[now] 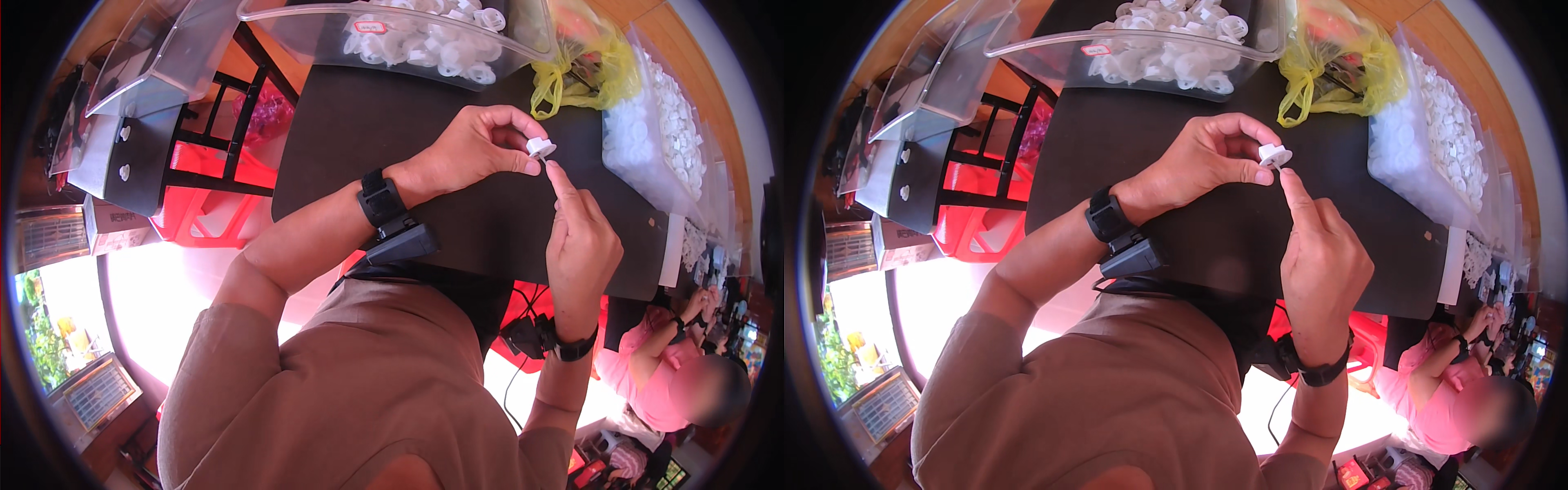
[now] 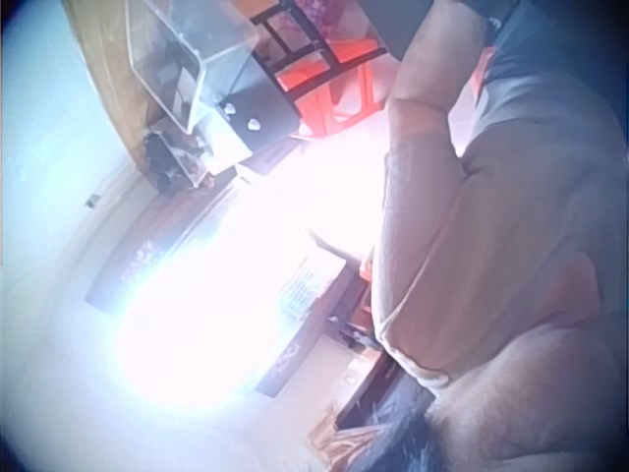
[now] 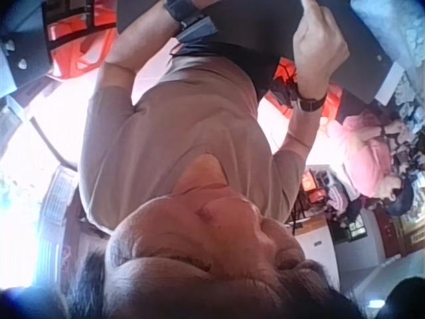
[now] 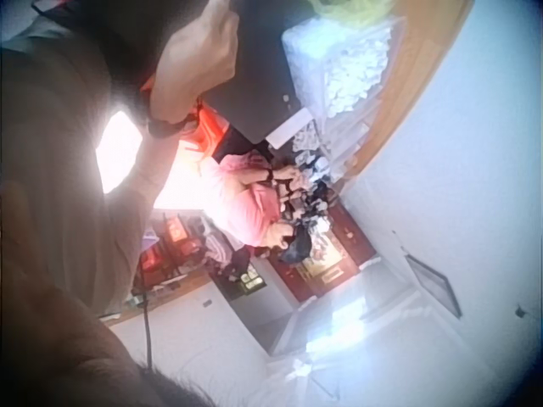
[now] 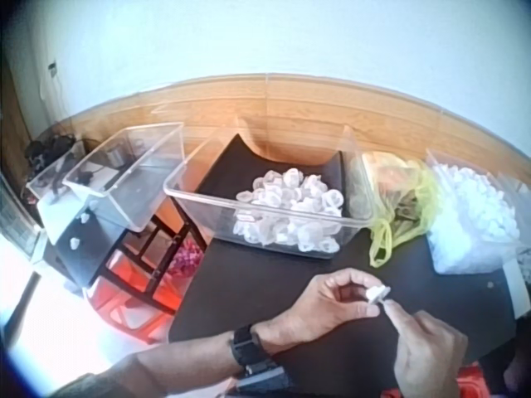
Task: Assembling small white plastic components by fitting them together and using a small metal tool to adjust or test the fit.
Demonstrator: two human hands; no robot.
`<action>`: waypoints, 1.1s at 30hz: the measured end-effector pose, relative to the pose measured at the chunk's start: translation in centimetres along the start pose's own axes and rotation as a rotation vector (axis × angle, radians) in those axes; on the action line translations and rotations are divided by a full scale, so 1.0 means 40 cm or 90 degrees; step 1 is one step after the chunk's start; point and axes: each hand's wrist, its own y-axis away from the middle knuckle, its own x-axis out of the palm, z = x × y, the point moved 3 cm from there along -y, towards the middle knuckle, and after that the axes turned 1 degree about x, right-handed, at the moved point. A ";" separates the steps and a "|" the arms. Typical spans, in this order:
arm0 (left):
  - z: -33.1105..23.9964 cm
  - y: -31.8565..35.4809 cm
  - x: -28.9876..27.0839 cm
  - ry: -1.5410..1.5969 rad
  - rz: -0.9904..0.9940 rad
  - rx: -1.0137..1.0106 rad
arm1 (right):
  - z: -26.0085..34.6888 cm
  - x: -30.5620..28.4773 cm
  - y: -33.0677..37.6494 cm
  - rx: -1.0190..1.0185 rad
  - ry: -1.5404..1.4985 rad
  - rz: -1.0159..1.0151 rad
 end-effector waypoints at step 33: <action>-0.009 -0.001 0.000 -0.057 -0.014 -0.009 | -0.016 0.027 0.017 -0.047 -0.026 -0.104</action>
